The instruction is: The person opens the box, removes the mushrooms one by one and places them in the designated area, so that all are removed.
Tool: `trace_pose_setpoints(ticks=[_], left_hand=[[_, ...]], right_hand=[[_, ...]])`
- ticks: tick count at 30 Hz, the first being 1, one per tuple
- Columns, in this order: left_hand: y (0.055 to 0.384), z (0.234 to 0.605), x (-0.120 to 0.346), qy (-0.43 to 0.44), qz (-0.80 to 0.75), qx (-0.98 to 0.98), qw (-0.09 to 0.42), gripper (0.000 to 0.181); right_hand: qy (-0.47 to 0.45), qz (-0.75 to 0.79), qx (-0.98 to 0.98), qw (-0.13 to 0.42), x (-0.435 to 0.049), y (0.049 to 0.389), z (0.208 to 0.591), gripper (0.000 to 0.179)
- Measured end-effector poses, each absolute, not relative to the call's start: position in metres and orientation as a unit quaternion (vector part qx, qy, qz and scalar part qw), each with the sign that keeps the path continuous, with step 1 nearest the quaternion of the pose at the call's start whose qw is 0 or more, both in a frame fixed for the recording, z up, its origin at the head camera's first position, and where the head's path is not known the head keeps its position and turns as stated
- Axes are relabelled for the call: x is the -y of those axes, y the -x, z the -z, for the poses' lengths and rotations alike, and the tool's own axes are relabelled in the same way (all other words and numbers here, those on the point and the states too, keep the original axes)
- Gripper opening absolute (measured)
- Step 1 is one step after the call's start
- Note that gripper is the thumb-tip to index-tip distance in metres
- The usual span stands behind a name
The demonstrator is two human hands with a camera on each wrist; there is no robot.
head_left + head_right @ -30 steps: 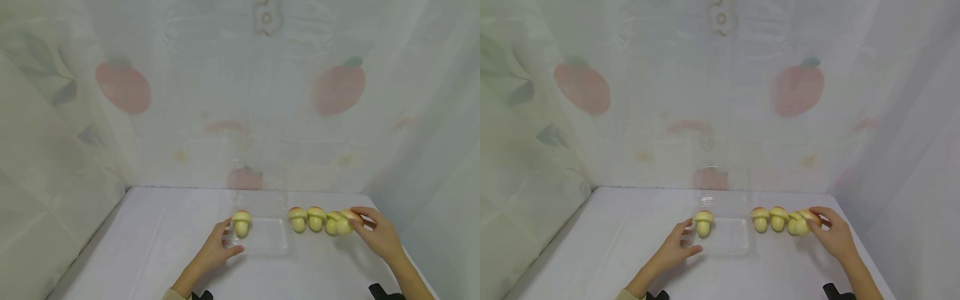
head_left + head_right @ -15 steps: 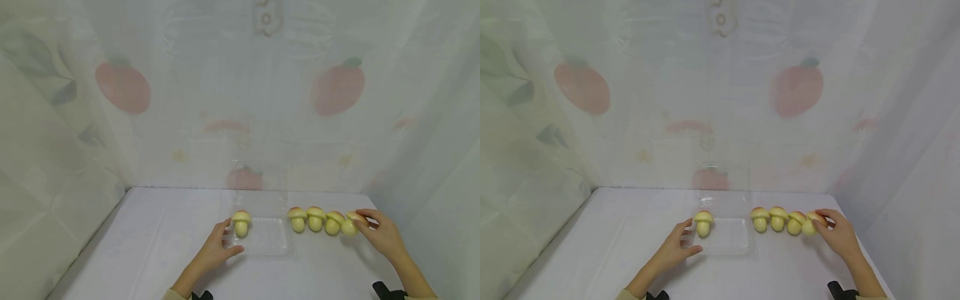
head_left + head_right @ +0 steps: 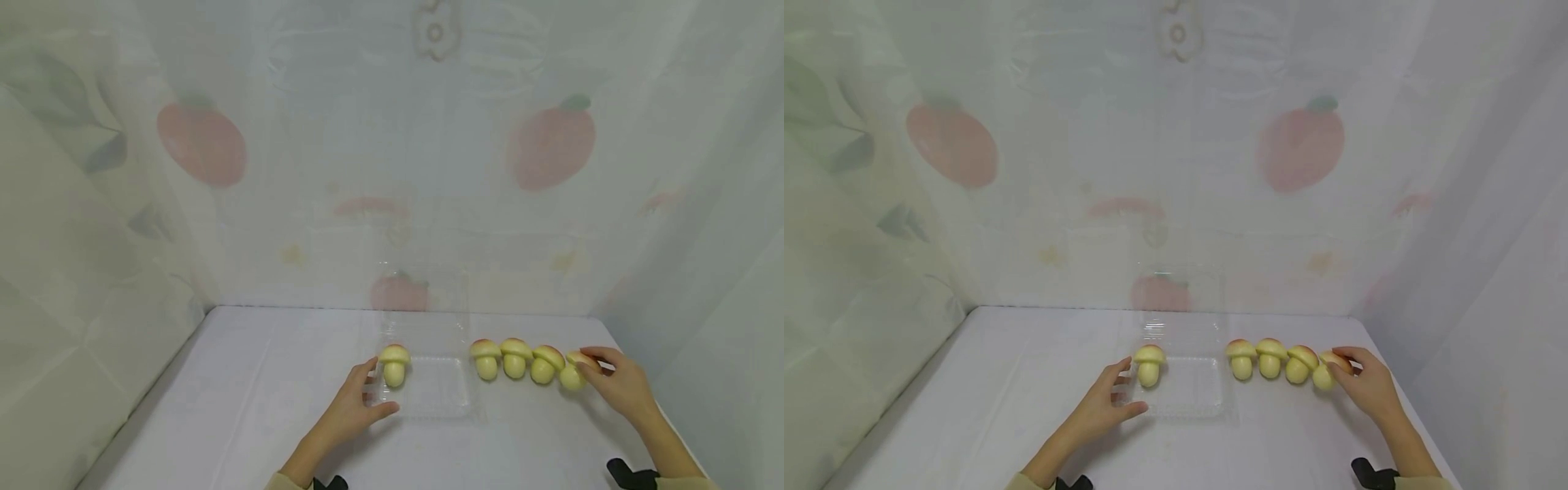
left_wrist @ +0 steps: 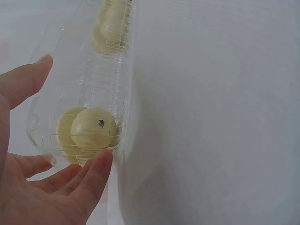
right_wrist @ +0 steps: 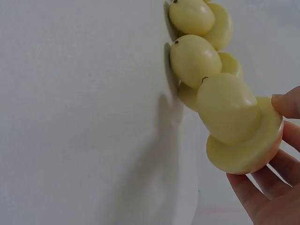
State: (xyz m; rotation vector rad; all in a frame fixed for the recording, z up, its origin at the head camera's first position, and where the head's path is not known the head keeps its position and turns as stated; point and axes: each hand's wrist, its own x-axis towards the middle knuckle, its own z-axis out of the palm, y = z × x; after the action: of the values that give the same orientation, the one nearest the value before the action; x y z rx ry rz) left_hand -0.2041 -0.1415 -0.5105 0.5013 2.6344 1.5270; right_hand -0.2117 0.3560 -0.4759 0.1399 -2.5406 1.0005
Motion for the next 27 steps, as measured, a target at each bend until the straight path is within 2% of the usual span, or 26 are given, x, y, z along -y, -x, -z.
trace_pose_setpoints(ticks=[11, 27], left_hand=[[0.203, 0.51, 0.141, -0.163, -0.49, -0.856, 0.023, 0.096], [0.203, 0.511, 0.141, -0.159, -0.489, -0.857, 0.027, 0.095]], right_hand=[[-0.027, -0.369, 0.914, 0.167, -0.362, 0.214, 0.491, 0.037], [-0.032, -0.353, 0.923, 0.152, -0.361, 0.213, 0.49, 0.04]])
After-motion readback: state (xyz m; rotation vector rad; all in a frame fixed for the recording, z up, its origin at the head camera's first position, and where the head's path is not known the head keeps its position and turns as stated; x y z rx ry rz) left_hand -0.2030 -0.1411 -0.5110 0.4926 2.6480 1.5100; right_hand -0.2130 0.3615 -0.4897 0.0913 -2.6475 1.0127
